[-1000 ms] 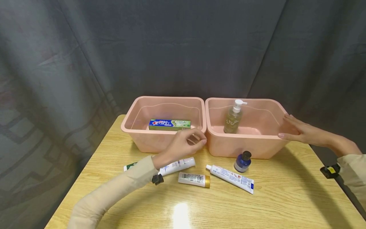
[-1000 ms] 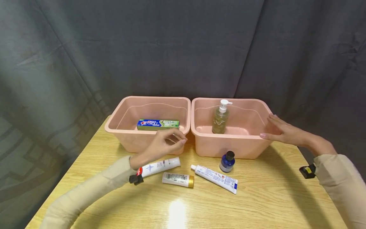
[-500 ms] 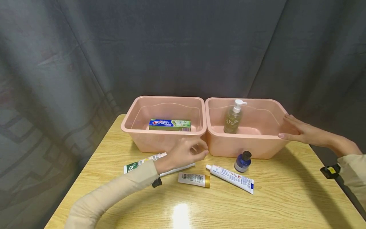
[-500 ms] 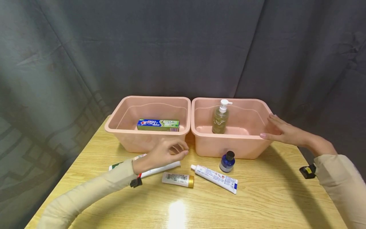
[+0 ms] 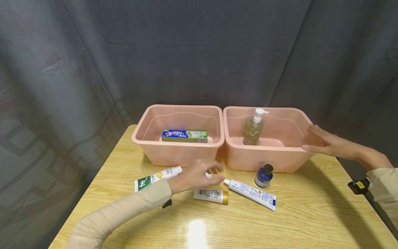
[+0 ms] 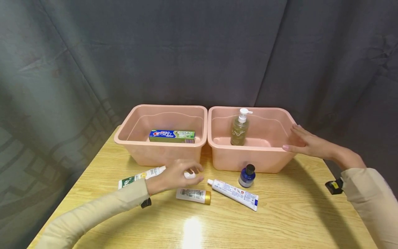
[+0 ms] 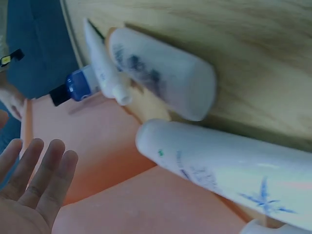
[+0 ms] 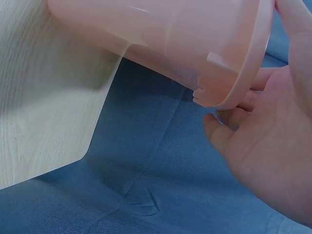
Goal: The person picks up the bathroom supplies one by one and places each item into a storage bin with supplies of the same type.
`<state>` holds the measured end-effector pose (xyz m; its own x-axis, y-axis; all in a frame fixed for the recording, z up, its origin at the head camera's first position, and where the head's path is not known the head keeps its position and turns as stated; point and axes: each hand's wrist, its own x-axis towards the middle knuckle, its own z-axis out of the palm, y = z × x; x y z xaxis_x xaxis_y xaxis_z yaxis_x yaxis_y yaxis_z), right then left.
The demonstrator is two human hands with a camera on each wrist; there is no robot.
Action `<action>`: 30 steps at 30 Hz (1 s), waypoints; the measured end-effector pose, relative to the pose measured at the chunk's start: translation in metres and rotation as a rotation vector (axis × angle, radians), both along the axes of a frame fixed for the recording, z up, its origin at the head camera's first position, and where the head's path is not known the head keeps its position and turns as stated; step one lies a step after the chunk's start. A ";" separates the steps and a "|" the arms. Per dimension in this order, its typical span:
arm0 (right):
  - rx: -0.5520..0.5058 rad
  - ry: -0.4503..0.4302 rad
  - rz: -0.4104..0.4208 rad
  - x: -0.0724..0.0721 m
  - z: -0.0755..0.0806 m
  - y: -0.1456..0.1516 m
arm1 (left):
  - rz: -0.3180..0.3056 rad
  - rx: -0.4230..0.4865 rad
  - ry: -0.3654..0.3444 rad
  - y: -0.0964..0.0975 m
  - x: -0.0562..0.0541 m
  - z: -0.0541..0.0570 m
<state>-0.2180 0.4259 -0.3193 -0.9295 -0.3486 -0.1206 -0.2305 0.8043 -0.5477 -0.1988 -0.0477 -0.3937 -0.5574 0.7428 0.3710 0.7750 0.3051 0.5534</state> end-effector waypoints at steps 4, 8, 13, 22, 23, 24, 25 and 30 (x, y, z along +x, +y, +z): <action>0.004 0.003 0.000 0.001 0.000 0.000 | 0.000 -0.082 0.019 -0.003 0.000 -0.007; 0.010 0.000 0.002 0.001 0.000 0.000 | -0.008 -0.131 0.075 -0.006 0.000 -0.015; 0.014 -0.009 -0.002 0.000 0.001 -0.001 | -0.021 -0.137 0.122 -0.009 0.000 -0.022; 0.024 -0.007 -0.007 0.001 0.001 -0.003 | -0.026 -0.146 0.133 -0.012 0.000 -0.030; 0.023 -0.008 -0.008 0.001 0.001 -0.003 | -0.023 -0.153 0.126 -0.012 0.000 -0.031; 0.021 -0.010 -0.007 0.000 0.001 -0.003 | -0.017 -0.163 0.126 -0.012 0.000 -0.032; 0.018 -0.011 -0.007 0.000 0.001 -0.003 | -0.012 -0.177 0.122 -0.013 0.001 -0.032; 0.003 -0.006 0.001 0.000 0.000 0.000 | 0.020 -0.217 0.143 -0.016 0.003 -0.035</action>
<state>-0.2181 0.4255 -0.3193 -0.9284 -0.3490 -0.1275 -0.2278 0.8059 -0.5465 -0.1956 -0.0638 -0.4285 -0.5263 0.8028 0.2801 0.8333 0.4213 0.3581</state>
